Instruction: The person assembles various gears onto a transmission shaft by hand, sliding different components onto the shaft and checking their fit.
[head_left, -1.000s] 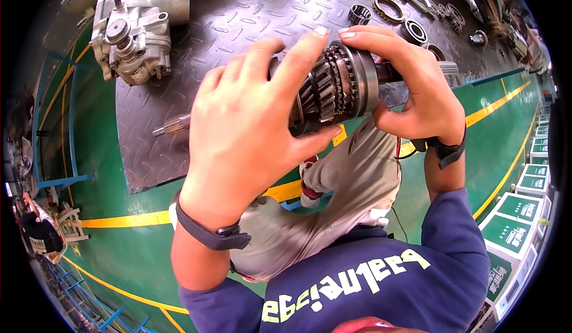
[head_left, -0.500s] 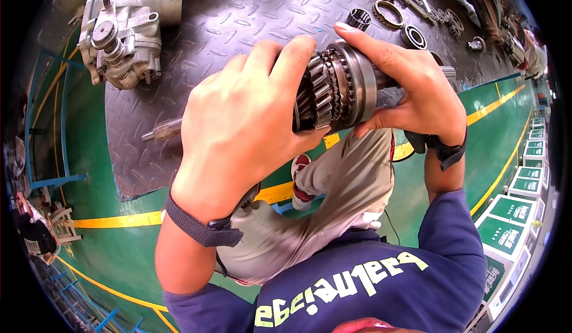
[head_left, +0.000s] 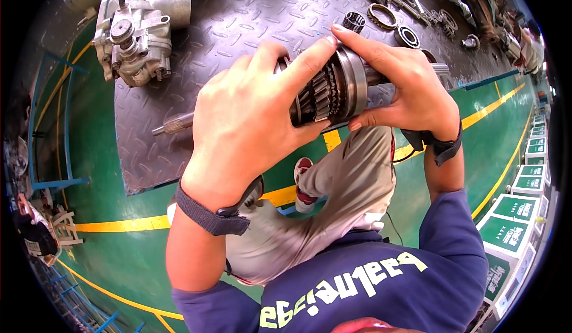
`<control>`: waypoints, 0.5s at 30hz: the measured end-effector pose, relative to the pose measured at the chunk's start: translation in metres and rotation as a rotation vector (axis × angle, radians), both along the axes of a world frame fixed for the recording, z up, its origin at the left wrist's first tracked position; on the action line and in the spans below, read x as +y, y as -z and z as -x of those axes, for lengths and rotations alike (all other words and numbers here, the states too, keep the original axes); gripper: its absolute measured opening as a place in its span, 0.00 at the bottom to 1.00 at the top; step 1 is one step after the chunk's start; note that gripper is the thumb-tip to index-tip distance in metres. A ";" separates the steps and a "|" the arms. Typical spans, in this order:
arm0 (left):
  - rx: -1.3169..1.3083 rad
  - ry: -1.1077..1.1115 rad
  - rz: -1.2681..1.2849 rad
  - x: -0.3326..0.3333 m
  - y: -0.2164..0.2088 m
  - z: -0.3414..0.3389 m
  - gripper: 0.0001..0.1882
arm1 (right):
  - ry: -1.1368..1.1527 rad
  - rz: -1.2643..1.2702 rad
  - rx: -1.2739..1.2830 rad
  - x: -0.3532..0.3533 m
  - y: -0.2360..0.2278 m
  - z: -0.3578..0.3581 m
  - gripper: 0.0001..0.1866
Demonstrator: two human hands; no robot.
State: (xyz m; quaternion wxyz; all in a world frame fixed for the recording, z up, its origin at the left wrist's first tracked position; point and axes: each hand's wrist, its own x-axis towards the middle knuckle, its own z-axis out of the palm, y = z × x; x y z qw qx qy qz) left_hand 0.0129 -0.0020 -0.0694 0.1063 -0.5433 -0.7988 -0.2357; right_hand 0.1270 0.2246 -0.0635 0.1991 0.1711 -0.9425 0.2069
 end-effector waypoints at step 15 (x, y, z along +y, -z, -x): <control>-0.027 -0.010 -0.027 0.002 -0.001 -0.002 0.40 | 0.066 -0.004 -0.060 -0.008 -0.008 0.001 0.44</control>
